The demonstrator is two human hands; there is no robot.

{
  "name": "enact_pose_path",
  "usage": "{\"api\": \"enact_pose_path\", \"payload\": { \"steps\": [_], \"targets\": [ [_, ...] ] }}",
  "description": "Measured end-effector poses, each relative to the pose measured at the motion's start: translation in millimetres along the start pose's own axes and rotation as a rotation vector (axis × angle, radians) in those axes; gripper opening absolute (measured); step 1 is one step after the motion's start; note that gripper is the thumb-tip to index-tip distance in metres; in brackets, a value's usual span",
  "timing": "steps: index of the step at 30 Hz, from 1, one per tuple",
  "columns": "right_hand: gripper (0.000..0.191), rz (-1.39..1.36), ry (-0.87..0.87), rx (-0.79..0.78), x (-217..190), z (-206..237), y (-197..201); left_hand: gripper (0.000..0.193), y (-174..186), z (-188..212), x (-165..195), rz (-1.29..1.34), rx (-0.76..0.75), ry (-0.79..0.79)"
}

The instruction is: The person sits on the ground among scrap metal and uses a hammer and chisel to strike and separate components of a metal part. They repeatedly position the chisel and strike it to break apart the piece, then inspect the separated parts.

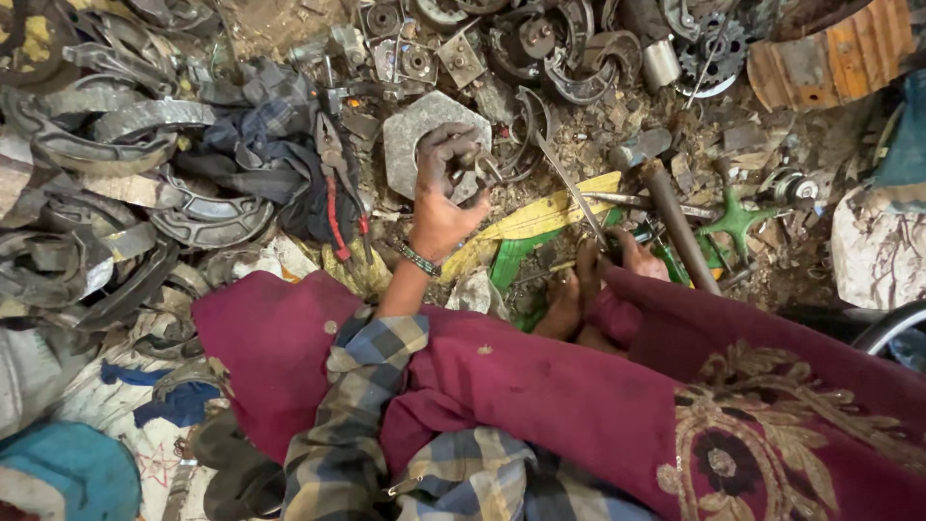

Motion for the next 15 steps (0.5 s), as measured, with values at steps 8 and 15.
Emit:
{"api": "enact_pose_path", "payload": {
  "steps": [8,15],
  "targets": [
    [0.054,0.065,0.055,-0.087,-5.9,-3.0,-1.0,0.063,-2.3,0.9,5.0,0.206,-0.028,0.024],
    [0.06,0.205,-0.076,0.015,-14.8,3.7,6.5,0.061,-0.4,3.5,5.3,0.28,-0.023,0.039]
  ]
}}
Point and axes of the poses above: each hand's wrist, its own z-axis away from the middle knuckle, its own y-axis out of the back of the hand, x = y × z, the point moved 9 cm from there along -z, towards the middle knuckle, and after that the axes turned 10 degrees about -x, right-handed, at the moved point
